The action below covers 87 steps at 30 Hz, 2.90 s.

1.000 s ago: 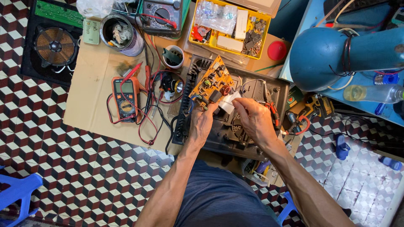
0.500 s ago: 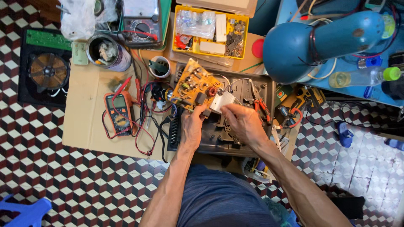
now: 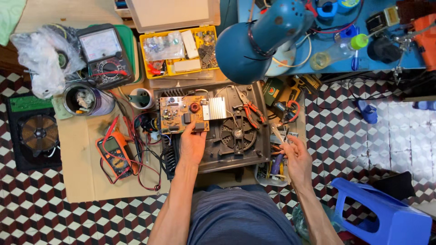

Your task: The person works on a circuit board, using a screwdriver to adjust components and a small container to apply a substance to the board. They handle the board and tools with both hands, focusing on specific areas of the circuitry.

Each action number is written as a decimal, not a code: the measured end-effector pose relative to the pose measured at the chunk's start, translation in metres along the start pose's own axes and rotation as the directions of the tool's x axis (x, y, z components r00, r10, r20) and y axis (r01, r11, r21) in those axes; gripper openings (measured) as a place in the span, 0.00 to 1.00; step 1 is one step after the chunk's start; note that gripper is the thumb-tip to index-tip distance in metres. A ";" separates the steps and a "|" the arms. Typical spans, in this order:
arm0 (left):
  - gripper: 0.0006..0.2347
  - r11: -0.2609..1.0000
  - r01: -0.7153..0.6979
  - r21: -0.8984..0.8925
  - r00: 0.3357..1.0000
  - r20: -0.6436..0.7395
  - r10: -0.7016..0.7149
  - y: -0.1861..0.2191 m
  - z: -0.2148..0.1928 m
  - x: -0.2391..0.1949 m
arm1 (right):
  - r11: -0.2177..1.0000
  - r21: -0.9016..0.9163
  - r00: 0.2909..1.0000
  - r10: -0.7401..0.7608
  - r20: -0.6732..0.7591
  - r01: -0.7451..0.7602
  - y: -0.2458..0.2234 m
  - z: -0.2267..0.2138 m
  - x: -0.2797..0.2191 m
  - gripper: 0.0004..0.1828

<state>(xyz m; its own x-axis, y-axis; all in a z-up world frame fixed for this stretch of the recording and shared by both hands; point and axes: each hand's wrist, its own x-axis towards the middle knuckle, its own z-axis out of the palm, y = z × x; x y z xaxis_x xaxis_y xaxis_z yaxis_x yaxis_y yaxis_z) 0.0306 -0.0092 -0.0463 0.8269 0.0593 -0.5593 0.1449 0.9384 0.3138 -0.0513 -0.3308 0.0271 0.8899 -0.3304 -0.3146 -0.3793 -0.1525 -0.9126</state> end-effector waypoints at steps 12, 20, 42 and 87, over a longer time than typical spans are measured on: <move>0.16 0.614 0.112 0.781 0.993 -0.104 -0.049 0.034 0.025 -0.086 | 0.985 -0.164 0.996 -0.062 -0.066 0.050 -0.019 0.015 -0.004 0.16; 0.13 0.312 -0.043 0.949 0.953 -0.055 0.299 0.043 0.046 -0.092 | 0.851 -0.362 0.922 -0.319 0.218 0.380 -0.045 0.069 -0.038 0.15; 0.34 0.862 0.313 0.398 0.878 0.224 -0.423 -0.081 0.154 -0.069 | 0.877 -0.177 0.851 -0.478 -0.218 0.447 -0.141 0.020 0.035 0.27; 0.20 0.466 -0.537 0.703 0.618 -0.047 0.784 0.101 0.158 -0.058 | 0.413 -0.444 0.598 -0.658 0.458 0.795 -0.358 0.101 0.411 0.24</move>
<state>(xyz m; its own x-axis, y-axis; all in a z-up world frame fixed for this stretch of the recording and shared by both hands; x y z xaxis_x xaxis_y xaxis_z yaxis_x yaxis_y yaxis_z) 0.0825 0.0279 0.1390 0.5993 0.7889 -0.1363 0.0057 0.1660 0.9861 0.4762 -0.3180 0.1978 0.8977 0.3296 0.2925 0.4381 -0.7392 -0.5116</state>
